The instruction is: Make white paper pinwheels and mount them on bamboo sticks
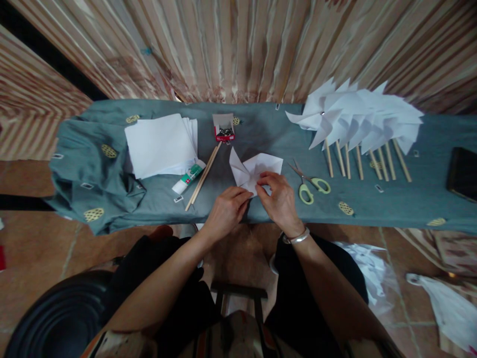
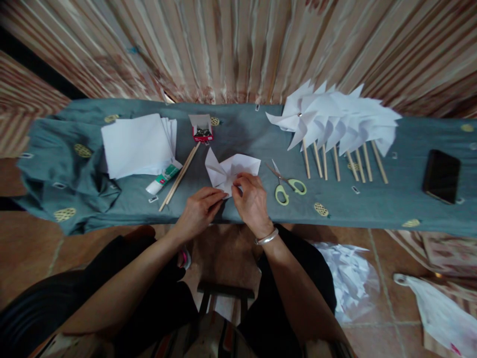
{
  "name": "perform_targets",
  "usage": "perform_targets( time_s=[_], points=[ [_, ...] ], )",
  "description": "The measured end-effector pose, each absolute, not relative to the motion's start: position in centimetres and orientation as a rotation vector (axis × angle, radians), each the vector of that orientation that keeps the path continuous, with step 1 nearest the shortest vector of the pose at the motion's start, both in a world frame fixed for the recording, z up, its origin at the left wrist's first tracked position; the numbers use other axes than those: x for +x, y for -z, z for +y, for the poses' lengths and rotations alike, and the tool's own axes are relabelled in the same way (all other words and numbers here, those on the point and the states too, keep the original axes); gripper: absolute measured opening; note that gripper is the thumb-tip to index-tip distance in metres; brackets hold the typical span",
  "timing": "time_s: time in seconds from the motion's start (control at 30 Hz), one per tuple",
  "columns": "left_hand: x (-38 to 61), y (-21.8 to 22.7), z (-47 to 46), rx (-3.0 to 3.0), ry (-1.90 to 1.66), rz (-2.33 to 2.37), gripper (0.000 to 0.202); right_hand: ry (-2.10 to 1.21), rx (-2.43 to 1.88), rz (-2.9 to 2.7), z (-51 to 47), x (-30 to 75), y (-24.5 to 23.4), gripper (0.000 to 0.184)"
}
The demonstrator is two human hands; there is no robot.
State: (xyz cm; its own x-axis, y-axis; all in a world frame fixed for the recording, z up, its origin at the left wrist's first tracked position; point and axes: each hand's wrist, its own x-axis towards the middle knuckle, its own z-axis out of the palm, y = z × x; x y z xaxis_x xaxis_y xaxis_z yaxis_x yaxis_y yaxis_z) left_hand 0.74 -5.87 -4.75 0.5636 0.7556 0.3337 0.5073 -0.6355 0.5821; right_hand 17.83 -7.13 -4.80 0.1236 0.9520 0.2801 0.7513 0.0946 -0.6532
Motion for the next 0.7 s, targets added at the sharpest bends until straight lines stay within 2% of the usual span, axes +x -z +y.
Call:
perform_targets(
  time_s=[0.7],
  points=[
    [0.78, 4.82, -6.23, 2.420, -0.782, 1.013, 0.024, -0.329, -1.711, -1.781, -7.37, 17.59, 4.44, 0.024]
  ],
)
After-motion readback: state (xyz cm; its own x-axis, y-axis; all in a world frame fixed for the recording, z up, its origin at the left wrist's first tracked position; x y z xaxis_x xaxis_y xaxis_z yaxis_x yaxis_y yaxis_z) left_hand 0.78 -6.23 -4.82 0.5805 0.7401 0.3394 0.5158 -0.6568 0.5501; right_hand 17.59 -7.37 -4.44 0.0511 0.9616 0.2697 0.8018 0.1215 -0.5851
